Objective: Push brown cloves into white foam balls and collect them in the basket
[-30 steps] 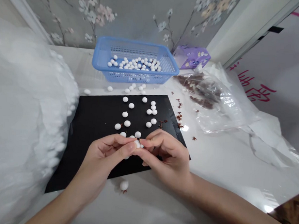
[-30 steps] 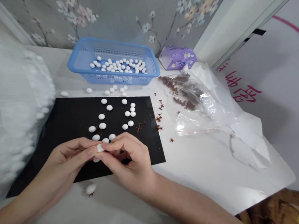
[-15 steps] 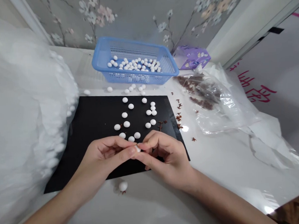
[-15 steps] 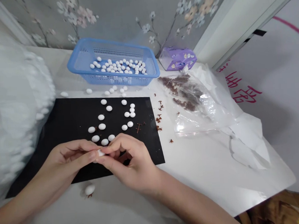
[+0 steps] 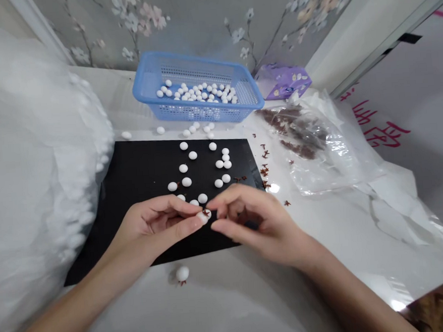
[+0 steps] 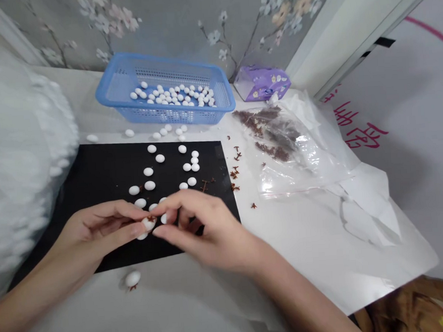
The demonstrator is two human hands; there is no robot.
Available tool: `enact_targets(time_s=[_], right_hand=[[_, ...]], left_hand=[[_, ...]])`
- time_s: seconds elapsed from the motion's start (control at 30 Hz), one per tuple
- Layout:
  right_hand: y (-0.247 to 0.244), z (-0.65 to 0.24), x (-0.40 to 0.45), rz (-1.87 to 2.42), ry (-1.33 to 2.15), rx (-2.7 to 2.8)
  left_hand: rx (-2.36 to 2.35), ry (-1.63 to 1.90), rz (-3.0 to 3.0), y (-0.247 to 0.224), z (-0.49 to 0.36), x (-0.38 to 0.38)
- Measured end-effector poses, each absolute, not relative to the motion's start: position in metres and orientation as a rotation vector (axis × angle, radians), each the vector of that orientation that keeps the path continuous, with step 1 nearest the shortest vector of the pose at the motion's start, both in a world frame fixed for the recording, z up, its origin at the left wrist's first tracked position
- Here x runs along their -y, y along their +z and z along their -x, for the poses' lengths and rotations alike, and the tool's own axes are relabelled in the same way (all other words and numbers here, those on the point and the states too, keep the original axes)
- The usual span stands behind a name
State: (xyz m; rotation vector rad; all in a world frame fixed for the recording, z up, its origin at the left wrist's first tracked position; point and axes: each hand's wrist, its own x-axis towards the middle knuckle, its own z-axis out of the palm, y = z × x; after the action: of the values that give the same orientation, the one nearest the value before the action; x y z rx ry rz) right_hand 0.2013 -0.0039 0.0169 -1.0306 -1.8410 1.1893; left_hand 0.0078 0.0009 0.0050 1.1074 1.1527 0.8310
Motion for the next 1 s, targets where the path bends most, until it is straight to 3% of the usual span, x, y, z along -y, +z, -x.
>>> enact_targets(time_s=[0.27,0.57,1.0], right_hand=[[0.026,-0.271,-0.027,1.857,0.302,2.031],[0.018,-0.267,-0.026,1.857,0.449,2.199],[0.023,-0.262,-0.023,1.914,0.601,1.883]], left_hand=[[-1.249,0.795,-1.428,0.006,-0.004,0.001],[-1.234,0.782,-1.709,0.007,-0.004,0.002],[-1.343,0.790,-1.844,0.009,-0.006,0.002]])
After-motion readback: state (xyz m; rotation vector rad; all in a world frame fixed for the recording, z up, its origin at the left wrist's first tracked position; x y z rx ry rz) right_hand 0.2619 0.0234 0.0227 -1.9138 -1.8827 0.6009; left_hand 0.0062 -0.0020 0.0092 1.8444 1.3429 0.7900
